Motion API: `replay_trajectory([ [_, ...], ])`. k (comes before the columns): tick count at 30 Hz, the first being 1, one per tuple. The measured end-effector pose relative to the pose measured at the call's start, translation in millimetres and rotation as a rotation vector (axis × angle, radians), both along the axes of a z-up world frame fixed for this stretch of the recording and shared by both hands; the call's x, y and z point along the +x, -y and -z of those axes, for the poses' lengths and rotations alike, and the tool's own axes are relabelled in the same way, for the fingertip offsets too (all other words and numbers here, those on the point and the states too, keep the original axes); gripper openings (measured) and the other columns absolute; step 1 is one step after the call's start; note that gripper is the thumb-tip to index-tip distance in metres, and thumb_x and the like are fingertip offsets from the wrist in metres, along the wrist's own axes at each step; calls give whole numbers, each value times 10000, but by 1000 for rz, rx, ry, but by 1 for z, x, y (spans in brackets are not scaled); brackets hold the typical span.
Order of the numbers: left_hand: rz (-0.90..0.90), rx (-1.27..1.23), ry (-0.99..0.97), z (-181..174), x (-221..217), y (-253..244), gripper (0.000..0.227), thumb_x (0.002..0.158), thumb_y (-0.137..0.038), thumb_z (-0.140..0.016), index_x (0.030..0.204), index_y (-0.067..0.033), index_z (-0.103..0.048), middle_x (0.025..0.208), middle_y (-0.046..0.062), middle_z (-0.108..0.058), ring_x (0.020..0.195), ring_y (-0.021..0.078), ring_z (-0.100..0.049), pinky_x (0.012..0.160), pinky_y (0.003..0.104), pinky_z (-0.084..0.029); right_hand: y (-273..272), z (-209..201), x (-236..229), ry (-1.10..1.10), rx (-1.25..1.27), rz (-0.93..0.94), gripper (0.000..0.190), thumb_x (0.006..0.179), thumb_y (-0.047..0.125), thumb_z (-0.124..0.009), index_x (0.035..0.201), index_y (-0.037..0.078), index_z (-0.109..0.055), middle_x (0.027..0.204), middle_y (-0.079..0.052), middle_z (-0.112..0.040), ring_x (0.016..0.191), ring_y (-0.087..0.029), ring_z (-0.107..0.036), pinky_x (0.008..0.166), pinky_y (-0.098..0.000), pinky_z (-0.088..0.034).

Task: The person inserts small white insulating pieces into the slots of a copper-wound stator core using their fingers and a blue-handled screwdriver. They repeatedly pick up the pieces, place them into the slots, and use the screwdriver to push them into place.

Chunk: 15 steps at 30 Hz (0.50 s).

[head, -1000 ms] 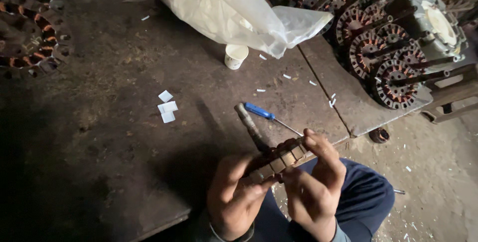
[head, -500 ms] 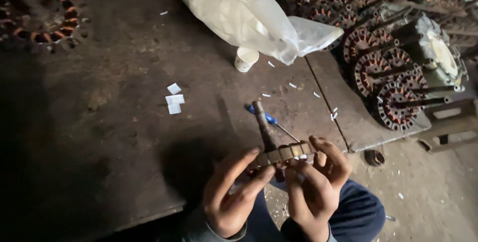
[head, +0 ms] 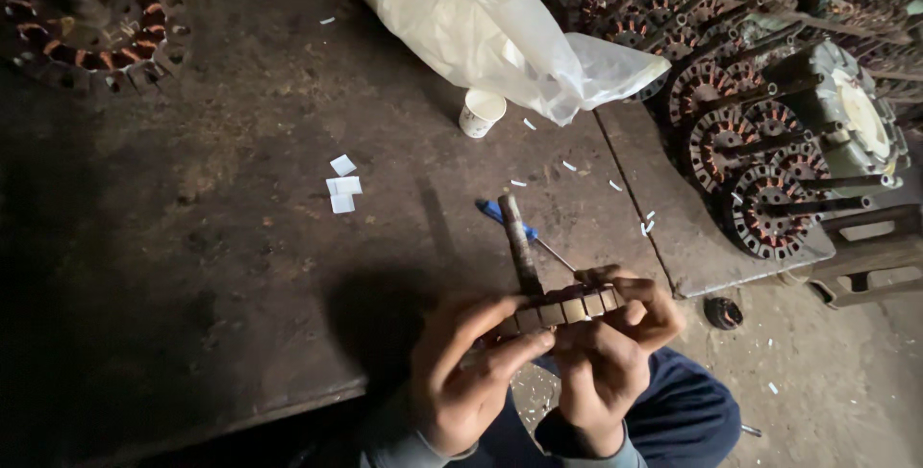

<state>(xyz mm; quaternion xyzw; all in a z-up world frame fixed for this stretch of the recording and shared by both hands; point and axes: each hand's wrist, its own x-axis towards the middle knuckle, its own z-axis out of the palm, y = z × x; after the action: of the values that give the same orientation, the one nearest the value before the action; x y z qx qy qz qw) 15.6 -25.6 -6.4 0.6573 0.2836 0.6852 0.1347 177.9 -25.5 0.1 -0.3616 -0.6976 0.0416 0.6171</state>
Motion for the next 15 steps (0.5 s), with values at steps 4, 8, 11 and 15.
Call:
replay_trajectory([
  [4,31,-54,39,4,4,-1,320,923,-14,-709,1214,-143,-739,1284,160,-662,1134,296,-713,952,382,-598,3,-9,1,73,-23,3,204,901,-9,-631,1097,38,-599,1425,-132,-383,1297,-356,-541,1030,-468,-534],
  [8,119,-126,8,1,-4,-2,401,933,43,-615,1294,-126,-661,1404,215,-622,1157,322,-720,995,417,-591,18,-49,10,132,-252,-38,315,760,11,-551,1051,-51,-653,1439,-229,-453,1312,-398,-537,1045,-469,-468],
  [11,49,-80,4,2,-2,0,427,914,44,-640,1298,-144,-655,1381,197,-631,1188,374,-685,1006,458,-563,-5,-89,7,-22,-170,-245,113,983,5,-607,1083,21,-655,1151,-101,-636,1163,-252,-615,1073,-370,-521],
  [15,54,-24,32,7,-3,3,405,940,56,-697,1288,-149,-677,1362,197,-638,1155,375,-695,961,462,-573,-85,-142,-15,263,-773,-358,242,899,-24,-601,1110,-43,-717,1142,-123,-692,1069,-226,-677,903,-326,-541],
])
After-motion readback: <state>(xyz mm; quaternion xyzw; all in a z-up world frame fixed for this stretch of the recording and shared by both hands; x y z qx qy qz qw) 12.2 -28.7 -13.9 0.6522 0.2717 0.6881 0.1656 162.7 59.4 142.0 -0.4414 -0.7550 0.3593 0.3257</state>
